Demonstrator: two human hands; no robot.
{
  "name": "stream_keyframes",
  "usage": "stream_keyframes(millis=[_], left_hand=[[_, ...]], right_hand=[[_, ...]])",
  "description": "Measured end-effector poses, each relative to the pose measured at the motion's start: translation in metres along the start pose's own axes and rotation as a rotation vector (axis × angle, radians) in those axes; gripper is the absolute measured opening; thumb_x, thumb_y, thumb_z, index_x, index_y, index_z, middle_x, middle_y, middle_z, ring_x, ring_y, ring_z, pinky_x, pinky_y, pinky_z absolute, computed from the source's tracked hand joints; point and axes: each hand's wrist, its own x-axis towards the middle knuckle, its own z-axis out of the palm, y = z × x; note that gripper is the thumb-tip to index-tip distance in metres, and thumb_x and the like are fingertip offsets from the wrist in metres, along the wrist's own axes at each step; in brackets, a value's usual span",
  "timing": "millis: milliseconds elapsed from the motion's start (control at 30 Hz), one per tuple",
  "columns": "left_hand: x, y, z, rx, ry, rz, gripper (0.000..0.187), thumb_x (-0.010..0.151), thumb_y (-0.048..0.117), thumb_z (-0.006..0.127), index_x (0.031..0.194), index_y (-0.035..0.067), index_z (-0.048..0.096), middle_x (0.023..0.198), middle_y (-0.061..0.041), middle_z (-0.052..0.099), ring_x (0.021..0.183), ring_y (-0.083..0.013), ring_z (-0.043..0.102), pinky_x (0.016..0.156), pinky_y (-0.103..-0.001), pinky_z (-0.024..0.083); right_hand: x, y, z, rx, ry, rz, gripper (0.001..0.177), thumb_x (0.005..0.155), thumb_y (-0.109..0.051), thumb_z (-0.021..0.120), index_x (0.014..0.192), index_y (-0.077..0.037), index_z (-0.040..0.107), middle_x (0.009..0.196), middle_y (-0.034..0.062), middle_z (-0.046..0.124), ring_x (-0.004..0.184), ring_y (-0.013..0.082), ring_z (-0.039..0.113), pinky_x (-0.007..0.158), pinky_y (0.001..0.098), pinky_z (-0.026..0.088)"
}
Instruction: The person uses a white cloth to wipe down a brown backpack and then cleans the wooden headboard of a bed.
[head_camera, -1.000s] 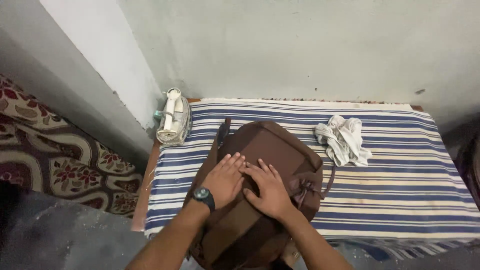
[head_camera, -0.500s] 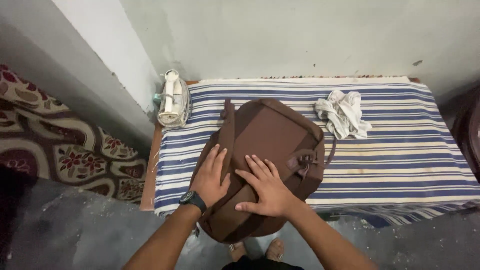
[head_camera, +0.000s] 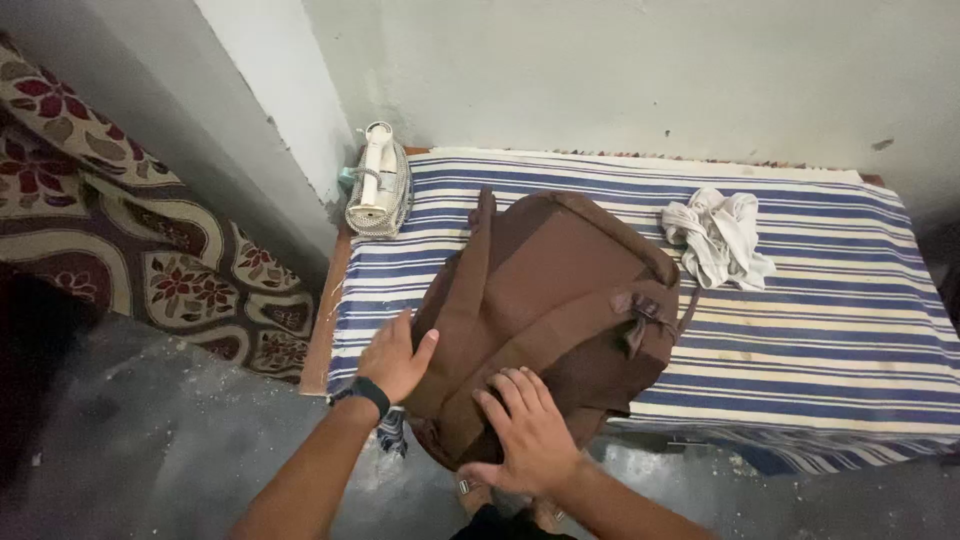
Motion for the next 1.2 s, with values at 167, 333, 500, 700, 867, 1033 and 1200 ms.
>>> stream_keyframes(millis=[167, 333, 500, 700, 867, 1033, 1200], left_hand=[[0.012, -0.002, -0.007, -0.222, -0.229, -0.107, 0.089, 0.095, 0.065, 0.043, 0.155, 0.000, 0.028, 0.147, -0.028, 0.051, 0.137, -0.0410, 0.052, 0.114, -0.047, 0.041], [0.017, -0.007, -0.005, -0.309, -0.202, -0.077, 0.094, 0.090, 0.068, 0.049, 0.154, 0.001, 0.030, 0.148, -0.027, 0.051, 0.137, -0.0400, 0.052, 0.113, -0.046, 0.042], [0.018, 0.007, -0.014, -0.174, -0.224, -0.178, 0.096, 0.089, 0.069, 0.051, 0.154, 0.001, 0.030, 0.148, -0.026, 0.050, 0.135, -0.0409, 0.054, 0.112, -0.048, 0.043], [0.011, 0.048, -0.070, -0.065, -0.189, -0.186, 0.098, 0.087, 0.071, 0.055, 0.151, -0.001, 0.036, 0.137, -0.029, 0.060, 0.128, -0.0436, 0.060, 0.110, -0.048, 0.046], [0.028, 0.054, -0.083, -0.027, -0.155, -0.132, 0.087, 0.092, 0.062, 0.053, 0.157, 0.009, 0.031, 0.140, -0.026, 0.058, 0.131, -0.0430, 0.056, 0.110, -0.049, 0.043], [0.068, 0.037, -0.074, -0.333, -0.118, 0.263, 0.053, 0.096, 0.031, 0.053, 0.145, 0.013, 0.053, 0.139, -0.015, 0.062, 0.126, -0.0341, 0.059, 0.104, -0.043, 0.045], [0.041, 0.078, -0.122, -0.907, -0.258, -0.090, 0.024, 0.095, 0.021, 0.057, 0.101, 0.004, 0.072, 0.077, -0.004, 0.065, 0.059, -0.0147, 0.055, 0.053, -0.031, 0.044]], right_hand=[[-0.004, -0.013, 0.011, -0.159, -0.205, 0.039, 0.111, 0.066, -0.057, 0.081, 0.149, -0.002, 0.033, 0.155, 0.0346, 0.027, 0.149, 0.0538, 0.018, 0.115, 0.0655, 0.008], [-0.011, 0.002, 0.033, -0.482, -0.126, -0.046, 0.095, 0.073, -0.029, 0.075, 0.155, -0.010, 0.033, 0.157, 0.0309, 0.023, 0.148, 0.0488, 0.016, 0.117, 0.0646, 0.010], [-0.010, 0.011, 0.019, -0.268, -0.161, -0.040, 0.088, 0.069, -0.012, 0.073, 0.152, -0.013, 0.042, 0.155, 0.0259, 0.033, 0.146, 0.0459, 0.026, 0.119, 0.0608, 0.017], [-0.002, 0.015, -0.015, -0.206, -0.099, -0.039, 0.088, 0.068, -0.010, 0.075, 0.151, -0.012, 0.044, 0.151, 0.0194, 0.049, 0.137, 0.0345, 0.049, 0.114, 0.0500, 0.034], [0.001, 0.016, -0.071, -0.176, -0.003, -0.121, 0.081, 0.067, -0.012, 0.073, 0.145, -0.009, 0.051, 0.142, 0.0166, 0.059, 0.119, 0.0322, 0.063, 0.101, 0.0431, 0.049], [-0.001, 0.024, -0.112, -0.214, 0.155, -0.228, 0.062, 0.076, -0.012, 0.070, 0.137, -0.008, 0.059, 0.131, 0.0114, 0.069, 0.105, 0.0269, 0.071, 0.089, 0.0387, 0.056], [0.004, 0.045, -0.151, -0.176, 0.314, -0.278, 0.049, 0.085, -0.015, 0.072, 0.133, -0.012, 0.061, 0.116, 0.0074, 0.075, 0.095, 0.0244, 0.076, 0.080, 0.0350, 0.060]])
